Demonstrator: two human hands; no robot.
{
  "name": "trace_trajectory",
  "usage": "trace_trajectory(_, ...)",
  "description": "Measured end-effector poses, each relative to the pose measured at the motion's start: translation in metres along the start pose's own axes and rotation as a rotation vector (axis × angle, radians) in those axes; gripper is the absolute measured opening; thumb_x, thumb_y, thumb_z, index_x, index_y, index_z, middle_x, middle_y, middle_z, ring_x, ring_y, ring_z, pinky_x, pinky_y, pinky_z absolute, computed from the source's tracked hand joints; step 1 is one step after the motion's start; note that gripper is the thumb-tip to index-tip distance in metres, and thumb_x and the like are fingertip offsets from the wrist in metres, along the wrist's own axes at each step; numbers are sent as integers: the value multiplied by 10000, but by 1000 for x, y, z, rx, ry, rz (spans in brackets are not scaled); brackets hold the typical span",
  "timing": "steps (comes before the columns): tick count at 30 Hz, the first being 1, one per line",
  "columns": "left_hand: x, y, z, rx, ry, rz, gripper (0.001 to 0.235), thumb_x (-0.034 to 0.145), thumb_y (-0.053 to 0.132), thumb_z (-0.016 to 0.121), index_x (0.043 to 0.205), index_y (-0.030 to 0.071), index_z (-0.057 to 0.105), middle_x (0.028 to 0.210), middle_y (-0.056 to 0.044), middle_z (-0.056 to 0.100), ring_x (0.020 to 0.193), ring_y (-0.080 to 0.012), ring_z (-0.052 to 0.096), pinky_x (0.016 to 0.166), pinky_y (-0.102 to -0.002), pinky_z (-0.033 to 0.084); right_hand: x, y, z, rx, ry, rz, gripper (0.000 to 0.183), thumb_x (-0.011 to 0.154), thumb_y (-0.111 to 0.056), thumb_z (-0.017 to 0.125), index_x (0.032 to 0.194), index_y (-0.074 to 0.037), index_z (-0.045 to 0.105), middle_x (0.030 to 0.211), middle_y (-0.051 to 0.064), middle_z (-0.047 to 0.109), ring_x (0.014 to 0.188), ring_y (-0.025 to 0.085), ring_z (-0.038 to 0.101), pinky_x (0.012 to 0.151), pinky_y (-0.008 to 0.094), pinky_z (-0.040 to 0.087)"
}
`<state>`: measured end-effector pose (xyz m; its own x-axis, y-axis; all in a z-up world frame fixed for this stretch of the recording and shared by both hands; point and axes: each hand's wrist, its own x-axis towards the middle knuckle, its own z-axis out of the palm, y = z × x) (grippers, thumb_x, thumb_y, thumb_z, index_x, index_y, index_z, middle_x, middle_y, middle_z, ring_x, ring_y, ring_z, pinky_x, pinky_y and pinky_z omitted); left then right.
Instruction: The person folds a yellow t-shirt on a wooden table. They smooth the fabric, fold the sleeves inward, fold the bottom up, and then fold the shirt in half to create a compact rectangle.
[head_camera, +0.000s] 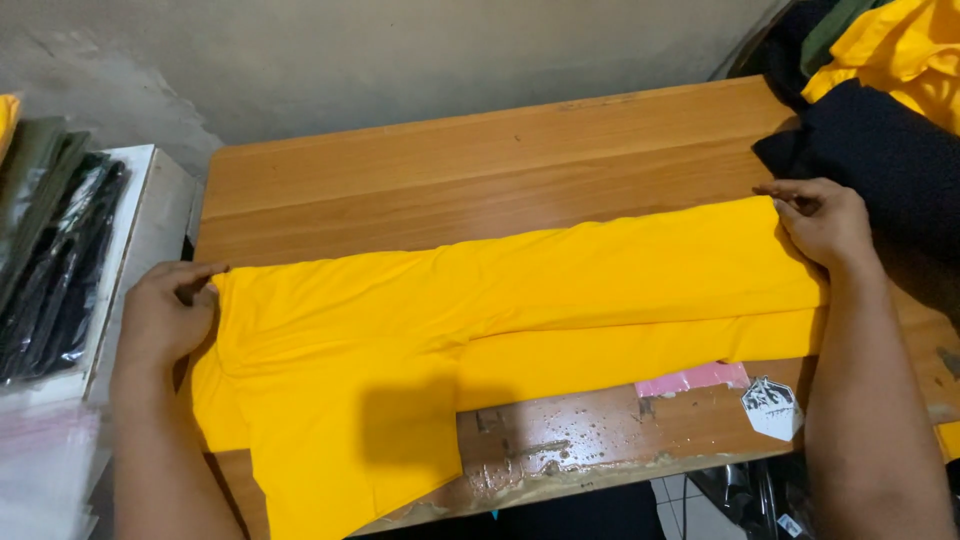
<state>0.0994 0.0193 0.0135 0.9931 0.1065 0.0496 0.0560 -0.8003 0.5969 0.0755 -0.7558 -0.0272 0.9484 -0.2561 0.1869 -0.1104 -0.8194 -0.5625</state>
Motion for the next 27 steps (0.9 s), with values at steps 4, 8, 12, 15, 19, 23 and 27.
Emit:
trace_trajectory(4, 3, -21, 8, -11, 35, 57, 268, 958, 130, 738, 1217, 71, 778, 1287, -130, 664, 1061, -277, 632, 965, -366, 510, -1, 4, -1, 64, -33, 58, 275, 1027, 29, 661, 1246, -101, 767, 1279, 106, 654, 878, 192, 554, 819, 308, 447)
trace_trajectory(8, 1, -25, 19, -64, 164, 184, 207, 969, -39, 703, 1153, 12, 783, 1198, -162, 701, 1028, -271, 648, 911, -343, 534, -7, -12, 0, 81, 11, -35, 230, 1037, 62, 641, 1195, -48, 768, 1260, 118, 702, 996, 206, 580, 902, 308, 448)
trace_trajectory(12, -3, -25, 21, -86, 217, 234, 191, 1011, -82, 624, 1115, -29, 776, 1170, -179, 713, 1009, -283, 654, 918, -358, 547, -14, -23, -6, 135, 38, 172, 312, 1063, 65, 547, 1242, -77, 759, 1246, 103, 718, 952, 185, 601, 826, 311, 474)
trace_trajectory(15, -8, -14, 18, -104, 212, 211, 187, 1019, -70, 646, 1149, -21, 771, 1168, -172, 708, 991, -262, 645, 887, -339, 545, -3, 20, 7, 159, 113, 15, 138, 1124, -82, 681, 1223, -35, 766, 1105, 86, 727, 931, 140, 593, 830, 281, 448)
trace_trajectory(19, -10, -10, 17, -87, 212, 214, 186, 1012, -71, 664, 1152, -18, 775, 1172, -183, 709, 994, -274, 644, 890, -350, 547, -8, -3, 3, 42, 62, 37, 184, 1097, -71, 679, 1258, -22, 756, 1184, 147, 726, 999, 224, 648, 861, 357, 504)
trace_trajectory(23, -10, -12, 18, -70, 207, 184, 184, 1015, -55, 674, 1170, -28, 769, 1193, -182, 707, 1036, -297, 650, 938, -374, 550, -10, 5, 3, 161, 59, 81, 171, 1151, -95, 628, 984, -54, 623, 992, 89, 612, 919, 183, 559, 868, 333, 441)
trace_trajectory(27, -11, -13, 19, -103, 214, 178, 183, 1014, -64, 673, 1175, -46, 759, 1200, -189, 696, 1060, -298, 647, 954, -370, 550, -14, 4, 3, 136, 86, 143, 598, 1303, -246, 559, 736, -56, 534, 773, 54, 538, 770, 149, 495, 868, 364, 424)
